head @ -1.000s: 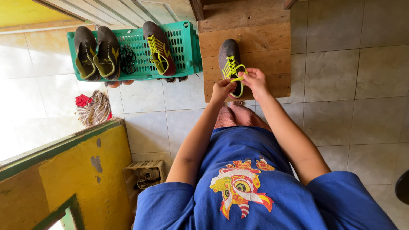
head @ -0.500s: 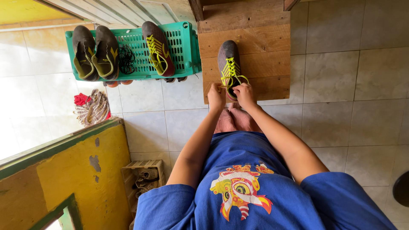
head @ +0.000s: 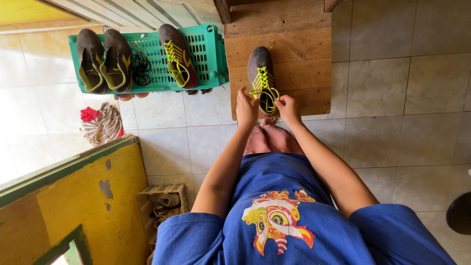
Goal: The person unlaces a grey sneaker with yellow laces, removes the laces, and then relaces the same shoe with a black lace. They thread the black lace through the eyelets and tie it at the top.
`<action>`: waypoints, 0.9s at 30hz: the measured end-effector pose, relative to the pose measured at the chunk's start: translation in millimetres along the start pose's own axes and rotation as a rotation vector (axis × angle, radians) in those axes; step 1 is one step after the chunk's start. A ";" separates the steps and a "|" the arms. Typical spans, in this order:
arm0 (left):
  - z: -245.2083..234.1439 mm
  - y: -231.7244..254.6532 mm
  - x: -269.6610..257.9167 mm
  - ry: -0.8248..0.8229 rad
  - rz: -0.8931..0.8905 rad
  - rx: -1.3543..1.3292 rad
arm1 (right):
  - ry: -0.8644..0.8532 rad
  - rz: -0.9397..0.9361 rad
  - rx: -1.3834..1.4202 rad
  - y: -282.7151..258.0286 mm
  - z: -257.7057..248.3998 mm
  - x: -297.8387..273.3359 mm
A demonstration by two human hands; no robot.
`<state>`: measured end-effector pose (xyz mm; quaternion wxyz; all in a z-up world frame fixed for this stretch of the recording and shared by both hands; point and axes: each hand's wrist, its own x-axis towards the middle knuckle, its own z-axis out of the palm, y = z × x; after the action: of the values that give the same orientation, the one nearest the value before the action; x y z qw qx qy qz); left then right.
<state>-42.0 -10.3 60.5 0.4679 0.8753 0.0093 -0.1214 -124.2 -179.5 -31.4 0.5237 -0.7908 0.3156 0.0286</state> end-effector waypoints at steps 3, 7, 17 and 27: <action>-1.1 -6.8 6.9 -0.170 0.248 0.083 | 0.043 -0.153 -0.131 -11.0 9.2 -7.7; 19.5 -20.9 -0.8 -0.299 0.448 0.499 | 0.019 0.016 -0.191 -31.8 16.6 -9.6; 39.2 -28.7 -6.9 -0.236 0.204 0.475 | 0.098 -0.233 -0.478 -28.8 14.9 -14.7; 75.6 -76.7 -7.8 -0.449 -0.537 -0.065 | 0.030 0.003 -0.295 15.3 19.9 10.0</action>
<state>-75.0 -28.5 -40.7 0.4372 0.7778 0.1400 -0.4293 -118.7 -171.2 -56.5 0.3971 -0.8590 0.3168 0.0636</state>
